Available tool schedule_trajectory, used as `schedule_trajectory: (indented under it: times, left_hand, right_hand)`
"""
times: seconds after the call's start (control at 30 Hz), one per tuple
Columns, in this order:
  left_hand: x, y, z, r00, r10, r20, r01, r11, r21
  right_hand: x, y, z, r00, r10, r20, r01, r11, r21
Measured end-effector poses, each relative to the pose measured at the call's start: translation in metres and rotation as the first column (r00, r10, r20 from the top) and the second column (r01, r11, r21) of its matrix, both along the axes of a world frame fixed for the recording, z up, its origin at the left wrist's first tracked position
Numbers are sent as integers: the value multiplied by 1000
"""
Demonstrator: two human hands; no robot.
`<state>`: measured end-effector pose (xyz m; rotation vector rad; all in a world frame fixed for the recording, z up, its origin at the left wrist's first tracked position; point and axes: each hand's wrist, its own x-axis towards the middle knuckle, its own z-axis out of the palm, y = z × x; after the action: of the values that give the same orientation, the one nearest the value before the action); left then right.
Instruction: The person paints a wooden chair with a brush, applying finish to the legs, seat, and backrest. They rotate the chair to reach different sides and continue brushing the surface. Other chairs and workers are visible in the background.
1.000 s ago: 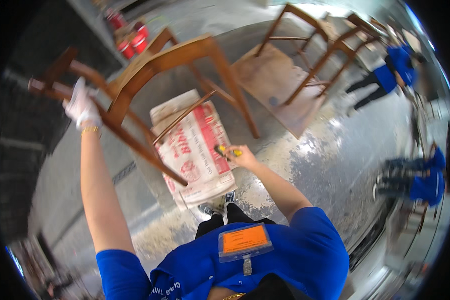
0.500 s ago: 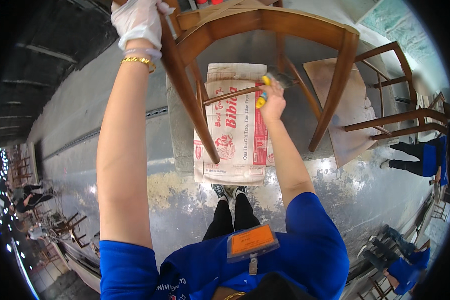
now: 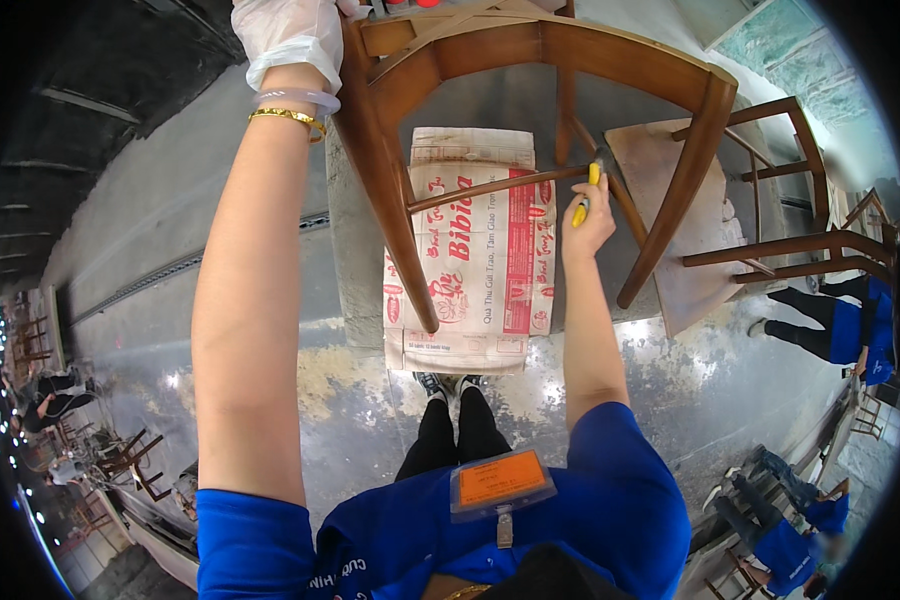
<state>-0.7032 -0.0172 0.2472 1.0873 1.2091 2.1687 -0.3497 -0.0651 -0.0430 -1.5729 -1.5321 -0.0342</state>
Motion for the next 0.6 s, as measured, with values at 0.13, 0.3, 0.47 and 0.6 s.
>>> schedule_trajectory:
  times: [0.13,0.3,0.47,0.6]
  left_hand:
    - [1,0,1,1000,2,19,-4,998,66]
    - [3,-2,3,1000,-3,2,3,1000,8]
    - [2,-2,0,999,12,-45,-10,999,50]
    - [3,-2,-2,1000,15,-11,-14,998,61]
  right_hand:
    - [-66,-25,-25,952,290,-94,-304,932,-199]
    - [-79,-27,-25,596,442,-670,-746,613,-258]
    - [13,14,8,993,118,-5,-118,993,20]
    - [-8,5,-14,987,127,95,-115,986,-119]
